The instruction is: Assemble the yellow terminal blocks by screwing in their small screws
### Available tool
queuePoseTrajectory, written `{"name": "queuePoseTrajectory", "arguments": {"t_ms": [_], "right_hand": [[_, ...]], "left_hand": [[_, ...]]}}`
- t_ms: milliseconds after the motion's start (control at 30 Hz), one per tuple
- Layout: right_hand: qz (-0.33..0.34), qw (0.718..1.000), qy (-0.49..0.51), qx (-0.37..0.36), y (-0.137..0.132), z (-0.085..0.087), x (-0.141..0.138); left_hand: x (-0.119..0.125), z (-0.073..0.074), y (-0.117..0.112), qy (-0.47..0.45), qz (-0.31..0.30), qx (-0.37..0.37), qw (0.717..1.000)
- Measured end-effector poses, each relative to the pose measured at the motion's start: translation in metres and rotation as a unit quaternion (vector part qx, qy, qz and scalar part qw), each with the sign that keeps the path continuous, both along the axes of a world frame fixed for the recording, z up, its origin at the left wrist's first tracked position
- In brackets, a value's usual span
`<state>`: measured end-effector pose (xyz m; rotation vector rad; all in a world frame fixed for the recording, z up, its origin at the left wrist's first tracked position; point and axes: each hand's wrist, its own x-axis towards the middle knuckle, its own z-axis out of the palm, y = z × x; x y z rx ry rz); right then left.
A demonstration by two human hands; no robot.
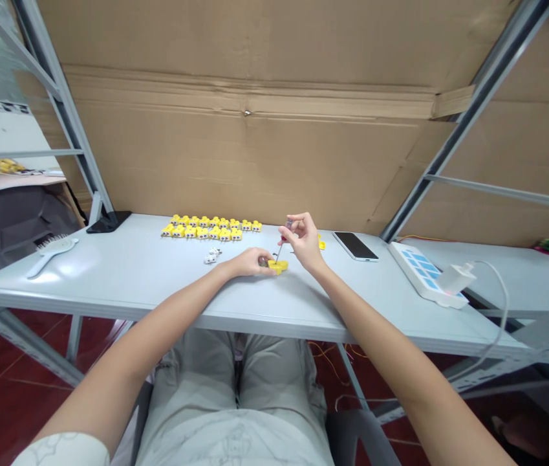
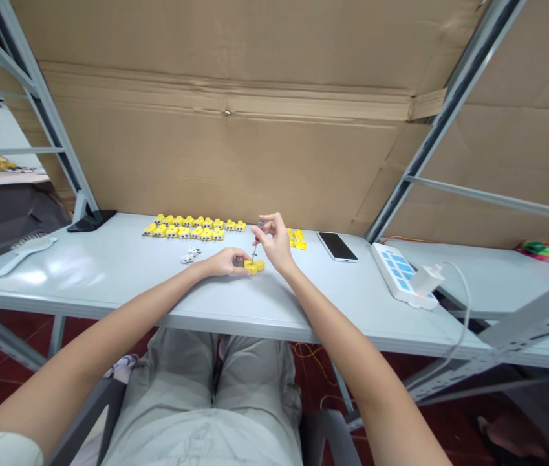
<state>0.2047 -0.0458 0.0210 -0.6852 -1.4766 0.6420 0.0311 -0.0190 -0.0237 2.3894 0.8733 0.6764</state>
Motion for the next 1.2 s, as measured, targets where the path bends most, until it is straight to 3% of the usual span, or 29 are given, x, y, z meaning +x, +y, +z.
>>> {"name": "queuePoseTrajectory", "arguments": {"t_ms": [200,367,533,767,1000,1200], "right_hand": [[0.052,0.998,0.001,-0.024,0.001,0.0,0.001],[0.023,1.0,0.006,-0.006,0.003,0.001,0.003],[0.064,0.997,0.0,-0.034,0.001,0.002,0.005],[0.011,1.0,-0.006,-0.015,0.003,-0.001,0.002],[0.051,0.997,0.013,-0.049,0.002,0.0,0.007],[0.035,0.998,0.018,-0.054,0.005,0.0,0.011]], "left_hand": [[0.001,0.001,-0.001,0.003,0.006,0.006,1.0],[0.001,0.0,-0.001,0.004,0.002,0.011,1.0],[0.001,0.0,-0.002,0.002,0.007,0.008,1.0],[0.002,0.003,-0.006,-0.018,-0.039,-0.001,0.999],[0.002,0.002,-0.003,0.001,-0.013,0.022,1.0],[0.001,-0.001,0.0,0.0,0.002,0.043,0.999]]}}
